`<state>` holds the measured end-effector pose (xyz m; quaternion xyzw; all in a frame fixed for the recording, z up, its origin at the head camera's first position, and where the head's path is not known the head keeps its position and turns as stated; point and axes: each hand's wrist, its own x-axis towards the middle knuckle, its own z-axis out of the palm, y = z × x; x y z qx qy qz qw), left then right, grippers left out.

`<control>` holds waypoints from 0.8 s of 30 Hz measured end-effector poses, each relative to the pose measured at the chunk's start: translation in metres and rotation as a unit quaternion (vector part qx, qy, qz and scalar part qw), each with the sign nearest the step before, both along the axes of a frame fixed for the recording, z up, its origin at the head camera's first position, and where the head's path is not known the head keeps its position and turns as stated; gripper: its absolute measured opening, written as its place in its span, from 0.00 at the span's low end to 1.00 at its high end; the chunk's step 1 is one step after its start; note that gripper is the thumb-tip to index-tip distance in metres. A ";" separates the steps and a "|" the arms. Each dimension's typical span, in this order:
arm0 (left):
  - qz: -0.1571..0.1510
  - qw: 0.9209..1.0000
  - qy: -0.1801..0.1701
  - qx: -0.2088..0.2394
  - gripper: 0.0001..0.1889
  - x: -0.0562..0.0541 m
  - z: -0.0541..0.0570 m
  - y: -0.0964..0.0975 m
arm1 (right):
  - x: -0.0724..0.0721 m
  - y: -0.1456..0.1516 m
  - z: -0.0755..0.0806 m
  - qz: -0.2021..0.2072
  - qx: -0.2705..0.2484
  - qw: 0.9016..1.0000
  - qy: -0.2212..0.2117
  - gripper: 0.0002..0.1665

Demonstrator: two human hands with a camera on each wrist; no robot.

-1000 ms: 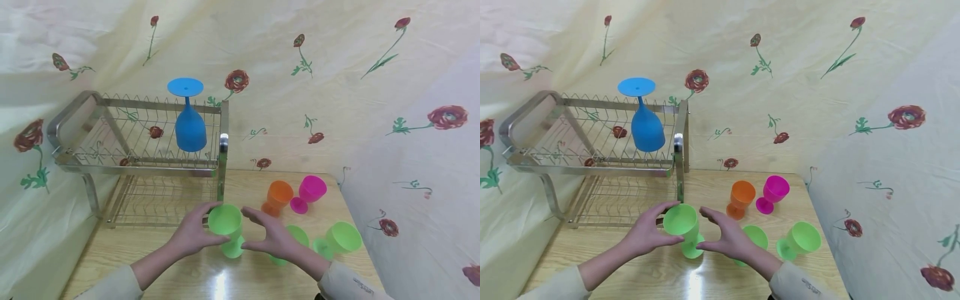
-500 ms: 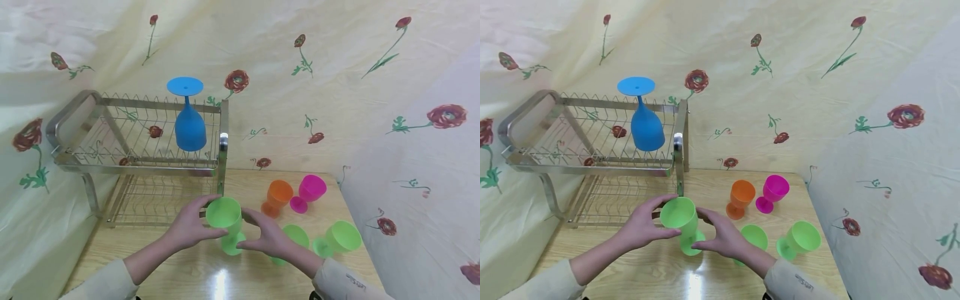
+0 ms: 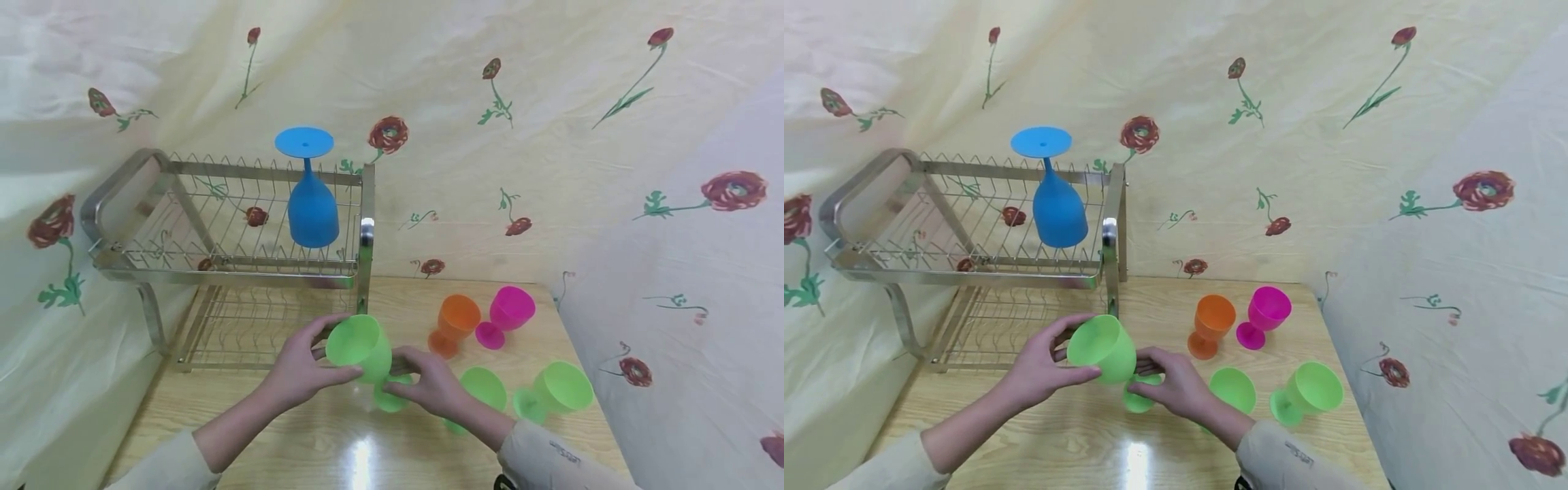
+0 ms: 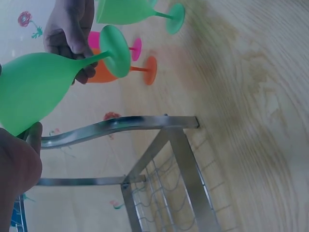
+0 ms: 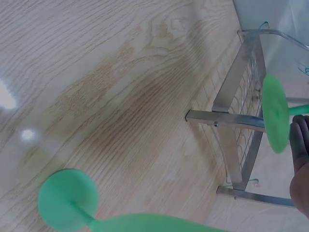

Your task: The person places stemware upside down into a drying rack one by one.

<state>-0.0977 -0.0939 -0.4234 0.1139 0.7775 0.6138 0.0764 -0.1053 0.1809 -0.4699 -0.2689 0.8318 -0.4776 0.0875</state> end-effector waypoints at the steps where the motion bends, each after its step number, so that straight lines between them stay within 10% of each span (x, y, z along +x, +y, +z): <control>1: 0.002 1.000 -0.001 0.007 0.46 0.000 0.000 0.000 | 0.000 -0.001 0.000 -0.002 -0.001 1.000 0.000 0.24; 10: -0.002 0.999 -0.004 0.032 0.47 0.003 -0.003 -0.004 | -0.003 0.004 0.006 0.017 0.000 0.999 0.049 0.15; 15: -0.023 0.995 0.060 -0.078 0.55 0.006 0.005 -0.014 | -0.014 0.011 0.022 0.076 0.047 0.986 0.138 0.16; 24: -0.104 0.916 0.252 -0.294 0.62 0.006 0.040 -0.017 | -0.034 0.015 0.070 0.171 0.198 0.911 0.318 0.15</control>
